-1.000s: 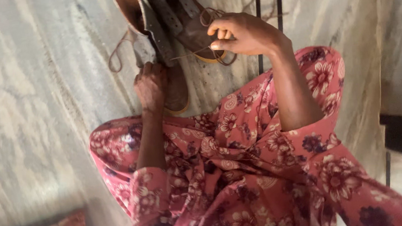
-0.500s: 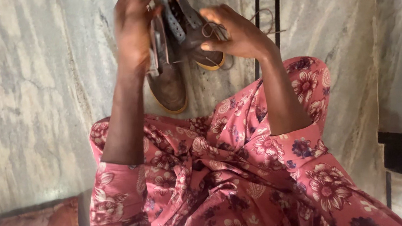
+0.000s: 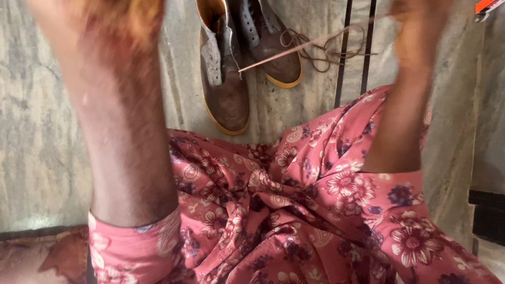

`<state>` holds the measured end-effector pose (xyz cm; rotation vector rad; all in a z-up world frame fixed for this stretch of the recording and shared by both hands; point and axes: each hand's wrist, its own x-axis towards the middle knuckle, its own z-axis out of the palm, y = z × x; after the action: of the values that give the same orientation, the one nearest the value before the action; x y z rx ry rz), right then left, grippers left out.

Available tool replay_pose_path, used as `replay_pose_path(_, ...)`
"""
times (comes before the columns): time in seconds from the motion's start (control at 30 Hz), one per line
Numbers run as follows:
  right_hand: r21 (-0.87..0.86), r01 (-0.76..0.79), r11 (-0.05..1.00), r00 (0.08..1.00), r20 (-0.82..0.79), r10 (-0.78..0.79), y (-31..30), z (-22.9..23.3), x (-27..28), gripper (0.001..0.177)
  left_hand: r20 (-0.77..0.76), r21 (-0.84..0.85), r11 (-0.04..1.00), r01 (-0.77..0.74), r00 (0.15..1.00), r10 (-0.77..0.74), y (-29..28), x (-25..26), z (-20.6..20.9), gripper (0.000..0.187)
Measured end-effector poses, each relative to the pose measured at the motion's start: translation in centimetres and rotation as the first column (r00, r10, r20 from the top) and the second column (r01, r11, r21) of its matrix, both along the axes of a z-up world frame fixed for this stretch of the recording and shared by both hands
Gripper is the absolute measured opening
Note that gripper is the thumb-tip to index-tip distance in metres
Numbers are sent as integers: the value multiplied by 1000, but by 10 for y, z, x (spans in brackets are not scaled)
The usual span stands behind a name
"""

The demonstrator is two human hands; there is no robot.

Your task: The person sits on the floor and removes the old laces from a pair of brown leather shoes. They then thread new laces through the eyelets and tie them.

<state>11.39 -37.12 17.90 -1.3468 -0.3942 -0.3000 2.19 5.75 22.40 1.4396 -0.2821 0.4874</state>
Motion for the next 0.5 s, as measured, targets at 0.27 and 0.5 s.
replay_pose_path(0.27, 225, 493, 840, 851, 76, -519, -198, -44, 34, 25, 173, 510, 792, -336, 942, 288, -63, -62, -116, 66)
replay_pose_path(0.5, 237, 362, 901, 874, 250, -417, -187, 12, -24, 26, -367, 915, 308, 262, 859, 357, -117, -94, -212, 103)
